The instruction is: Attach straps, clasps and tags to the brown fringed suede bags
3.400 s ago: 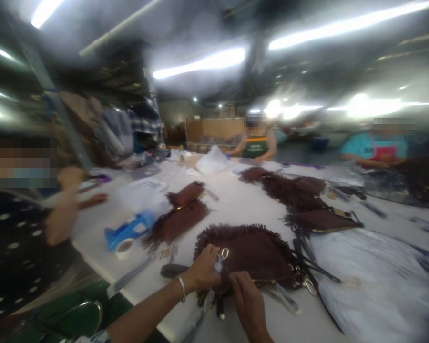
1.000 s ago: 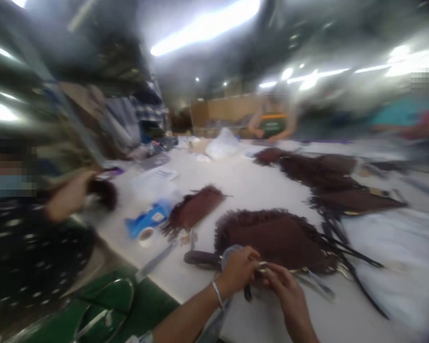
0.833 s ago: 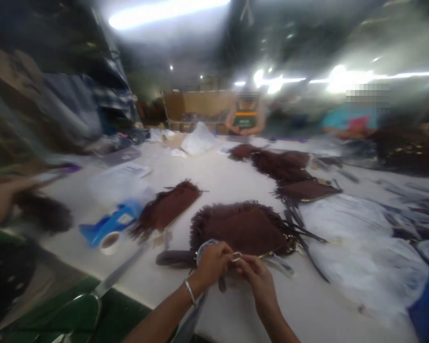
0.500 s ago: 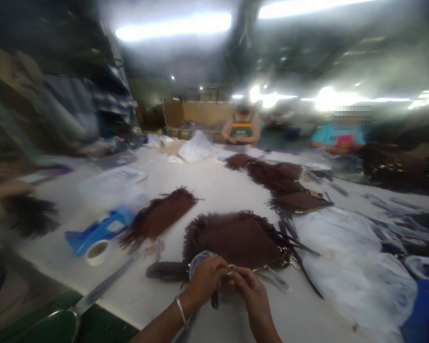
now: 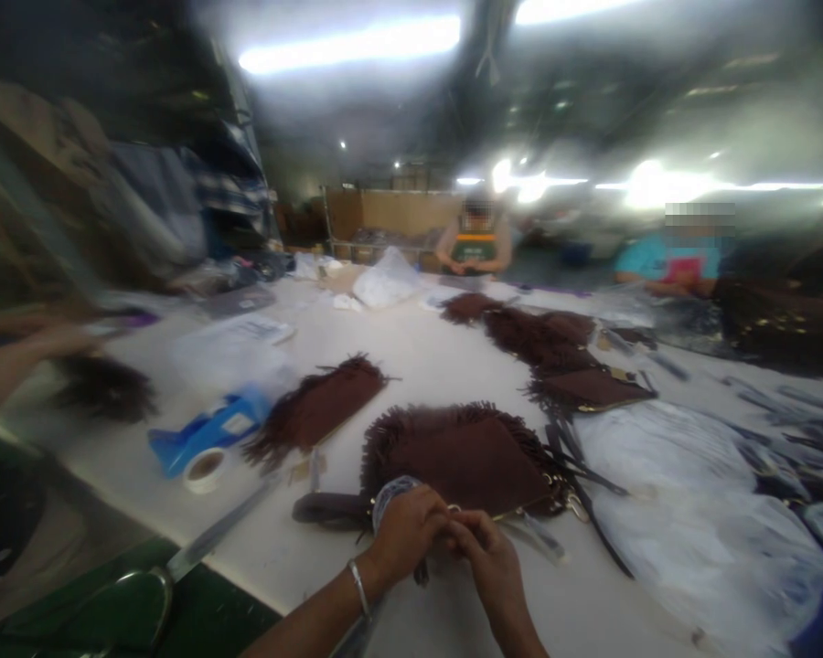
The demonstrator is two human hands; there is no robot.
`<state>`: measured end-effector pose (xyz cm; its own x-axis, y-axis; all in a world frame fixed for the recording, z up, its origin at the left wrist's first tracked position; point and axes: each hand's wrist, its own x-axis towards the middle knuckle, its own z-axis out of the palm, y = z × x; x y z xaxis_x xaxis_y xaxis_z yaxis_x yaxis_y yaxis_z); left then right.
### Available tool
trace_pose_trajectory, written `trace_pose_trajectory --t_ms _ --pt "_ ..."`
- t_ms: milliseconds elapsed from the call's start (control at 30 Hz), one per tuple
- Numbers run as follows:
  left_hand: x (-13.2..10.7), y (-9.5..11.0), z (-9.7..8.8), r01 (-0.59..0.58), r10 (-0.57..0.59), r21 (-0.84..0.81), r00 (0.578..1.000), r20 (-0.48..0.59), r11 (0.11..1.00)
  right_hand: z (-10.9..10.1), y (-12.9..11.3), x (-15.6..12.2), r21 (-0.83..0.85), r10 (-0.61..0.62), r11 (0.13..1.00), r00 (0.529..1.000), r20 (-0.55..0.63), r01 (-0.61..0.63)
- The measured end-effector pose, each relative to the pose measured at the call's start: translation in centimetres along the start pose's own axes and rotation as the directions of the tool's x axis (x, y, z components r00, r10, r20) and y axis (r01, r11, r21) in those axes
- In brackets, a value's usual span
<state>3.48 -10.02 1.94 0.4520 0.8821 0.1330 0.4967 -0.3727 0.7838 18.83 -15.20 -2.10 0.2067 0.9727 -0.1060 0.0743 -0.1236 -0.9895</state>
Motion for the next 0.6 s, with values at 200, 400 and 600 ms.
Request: trace_pose_trajectory --t_ms 200,400,600 --pt "0.0 0.0 0.1 -0.002 0.002 0.026 1.0 0.003 1.0 -0.2 -0.1 0.4 0.06 0.01 0.998 0.999 0.051 -0.013" --pt "-0.1 0.4 -0.1 -0.015 0.014 0.043 1.0 0.02 0.999 -0.9 -0.8 0.9 0.18 0.075 0.977 0.974 0.212 -0.115" --pt "0.1 0.0 0.4 -0.037 0.028 0.147 0.998 0.057 0.988 -1.4 -1.2 1.4 0.184 0.086 0.973 0.961 0.263 -0.137"
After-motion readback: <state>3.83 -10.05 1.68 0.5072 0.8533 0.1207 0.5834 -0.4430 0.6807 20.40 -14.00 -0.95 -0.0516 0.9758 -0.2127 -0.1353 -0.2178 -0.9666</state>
